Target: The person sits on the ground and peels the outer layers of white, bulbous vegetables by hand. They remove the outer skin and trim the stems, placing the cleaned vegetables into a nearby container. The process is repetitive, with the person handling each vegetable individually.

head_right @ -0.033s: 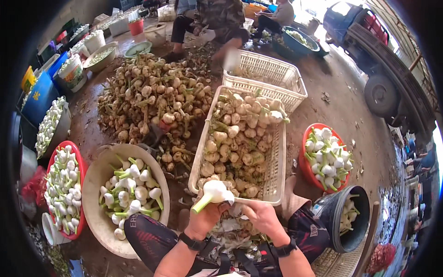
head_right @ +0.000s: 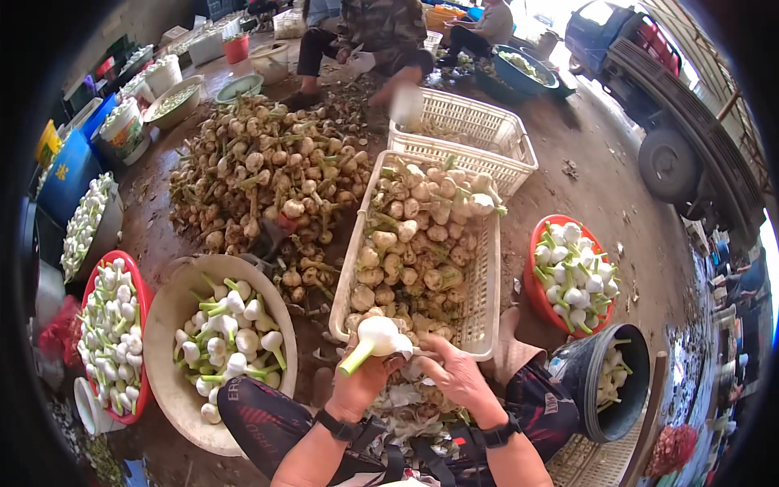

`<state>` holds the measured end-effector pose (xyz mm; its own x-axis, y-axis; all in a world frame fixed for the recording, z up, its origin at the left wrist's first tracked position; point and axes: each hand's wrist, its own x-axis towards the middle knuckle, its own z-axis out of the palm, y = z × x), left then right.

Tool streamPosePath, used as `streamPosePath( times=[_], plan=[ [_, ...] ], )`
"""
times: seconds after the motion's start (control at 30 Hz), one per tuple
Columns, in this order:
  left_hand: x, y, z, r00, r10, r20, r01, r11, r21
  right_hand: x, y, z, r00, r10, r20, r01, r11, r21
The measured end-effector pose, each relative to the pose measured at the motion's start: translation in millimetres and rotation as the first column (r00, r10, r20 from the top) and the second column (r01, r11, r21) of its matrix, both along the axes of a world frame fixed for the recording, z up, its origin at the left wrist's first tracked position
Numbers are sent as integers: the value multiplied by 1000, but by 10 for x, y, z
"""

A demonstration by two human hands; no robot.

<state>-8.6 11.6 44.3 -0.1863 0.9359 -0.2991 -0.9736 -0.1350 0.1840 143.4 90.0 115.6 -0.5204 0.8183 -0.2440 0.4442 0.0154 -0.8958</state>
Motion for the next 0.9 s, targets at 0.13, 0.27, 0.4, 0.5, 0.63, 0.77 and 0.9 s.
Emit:
streamPosePath(
  times=[0.13,0.27,0.4,0.5,0.63,0.77,0.9],
  plan=[
    [-36,-27,178,960,-187,-207,179,982,-60,-137,1,-171,994,14,-104,-13,1000,10],
    [-155,-16,74,694,-439,-571,421,890,-173,3,45,-184,962,247,117,-273,871,409],
    [-151,-17,119,822,-419,-387,433,900,-54,59,82,-121,967,242,-79,-207,927,311],
    [-139,5,171,857,-447,-255,480,873,83,131,70,-247,882,-200,-427,63,947,-314],
    [-176,-43,161,905,-380,-192,409,902,142,243,265,-417,498,-577,-647,183,800,-572],
    [-282,-249,-12,987,81,139,-127,922,365,222,-111,-370,949,304,87,-282,939,-196],
    [-777,-285,520,864,428,265,-500,790,354,257,41,-110,657,610,443,-647,758,-83]
  ],
)
